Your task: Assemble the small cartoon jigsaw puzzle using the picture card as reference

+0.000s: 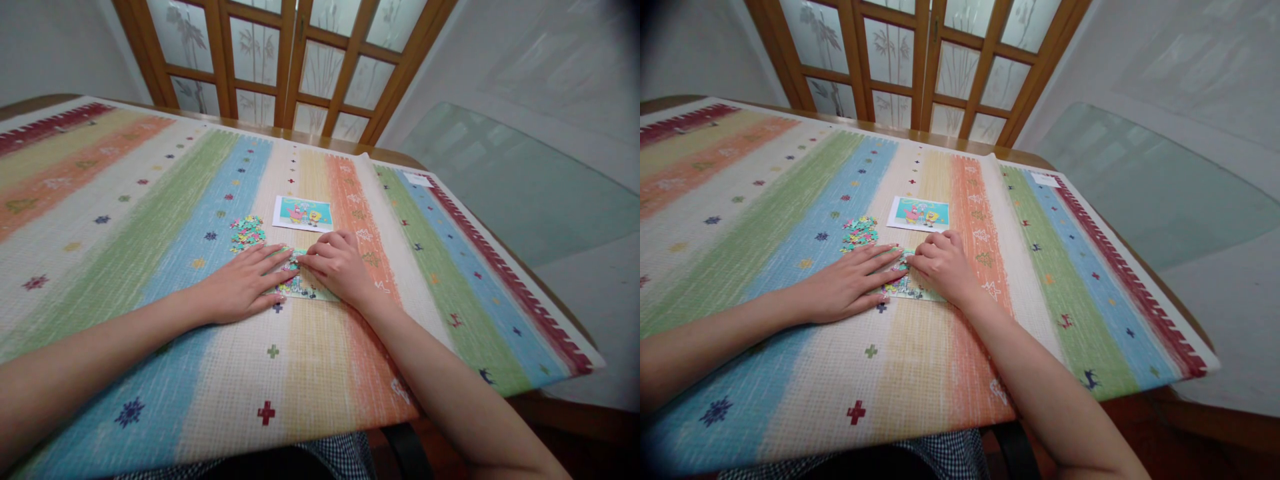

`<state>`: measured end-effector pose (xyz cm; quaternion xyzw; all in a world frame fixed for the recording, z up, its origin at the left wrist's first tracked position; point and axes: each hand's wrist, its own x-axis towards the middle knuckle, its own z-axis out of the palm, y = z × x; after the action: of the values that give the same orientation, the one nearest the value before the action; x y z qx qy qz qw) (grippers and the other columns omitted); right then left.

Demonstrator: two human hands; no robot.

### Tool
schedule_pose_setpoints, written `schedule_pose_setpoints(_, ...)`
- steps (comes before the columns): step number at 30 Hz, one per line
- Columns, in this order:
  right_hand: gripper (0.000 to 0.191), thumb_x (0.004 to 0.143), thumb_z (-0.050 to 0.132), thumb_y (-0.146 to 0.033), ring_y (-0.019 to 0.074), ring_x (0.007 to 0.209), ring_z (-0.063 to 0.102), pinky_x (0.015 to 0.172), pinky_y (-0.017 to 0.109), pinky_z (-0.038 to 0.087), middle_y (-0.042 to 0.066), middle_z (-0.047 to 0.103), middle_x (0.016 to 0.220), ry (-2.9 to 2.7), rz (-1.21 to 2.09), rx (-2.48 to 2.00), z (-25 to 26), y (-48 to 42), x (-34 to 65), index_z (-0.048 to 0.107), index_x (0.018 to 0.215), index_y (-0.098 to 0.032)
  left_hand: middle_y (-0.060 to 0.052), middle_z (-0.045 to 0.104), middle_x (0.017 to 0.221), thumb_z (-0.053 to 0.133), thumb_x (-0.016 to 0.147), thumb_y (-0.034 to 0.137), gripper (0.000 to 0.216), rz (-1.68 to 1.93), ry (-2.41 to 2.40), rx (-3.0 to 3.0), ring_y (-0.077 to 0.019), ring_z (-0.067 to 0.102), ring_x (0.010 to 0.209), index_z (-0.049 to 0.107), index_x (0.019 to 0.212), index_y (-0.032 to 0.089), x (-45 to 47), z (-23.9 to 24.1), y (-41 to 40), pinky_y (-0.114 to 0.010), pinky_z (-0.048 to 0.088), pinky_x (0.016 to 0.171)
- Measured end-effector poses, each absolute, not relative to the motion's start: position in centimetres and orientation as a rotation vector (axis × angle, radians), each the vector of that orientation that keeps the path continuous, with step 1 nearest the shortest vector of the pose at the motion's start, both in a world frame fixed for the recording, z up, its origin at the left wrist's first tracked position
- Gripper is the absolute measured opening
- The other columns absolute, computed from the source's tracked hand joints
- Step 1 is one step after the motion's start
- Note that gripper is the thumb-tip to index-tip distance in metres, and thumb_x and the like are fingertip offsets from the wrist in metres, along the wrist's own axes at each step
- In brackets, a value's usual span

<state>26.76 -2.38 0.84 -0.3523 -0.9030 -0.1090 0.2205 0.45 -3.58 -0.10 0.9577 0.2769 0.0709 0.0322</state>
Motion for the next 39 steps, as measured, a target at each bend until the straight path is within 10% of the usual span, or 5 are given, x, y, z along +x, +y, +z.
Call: schedule_pose_setpoints(39, 0.016, 0.099, 0.061, -0.024, 0.0238, 0.097, 0.053, 0.093, 0.042, 0.029, 0.004, 0.075, 0.097, -2.662, -0.260, -1.089, 1.9, -3.5, 26.4, 0.077, 0.103, -0.025, -0.005, 0.039, 0.162, 0.037, 0.106, 0.056, 0.055, 0.311, 0.801, 2.947, -0.0270, 0.028, 0.153, 0.047, 0.152, 0.026, 0.5, -0.4, -3.5, -0.049, 0.010, 0.127)
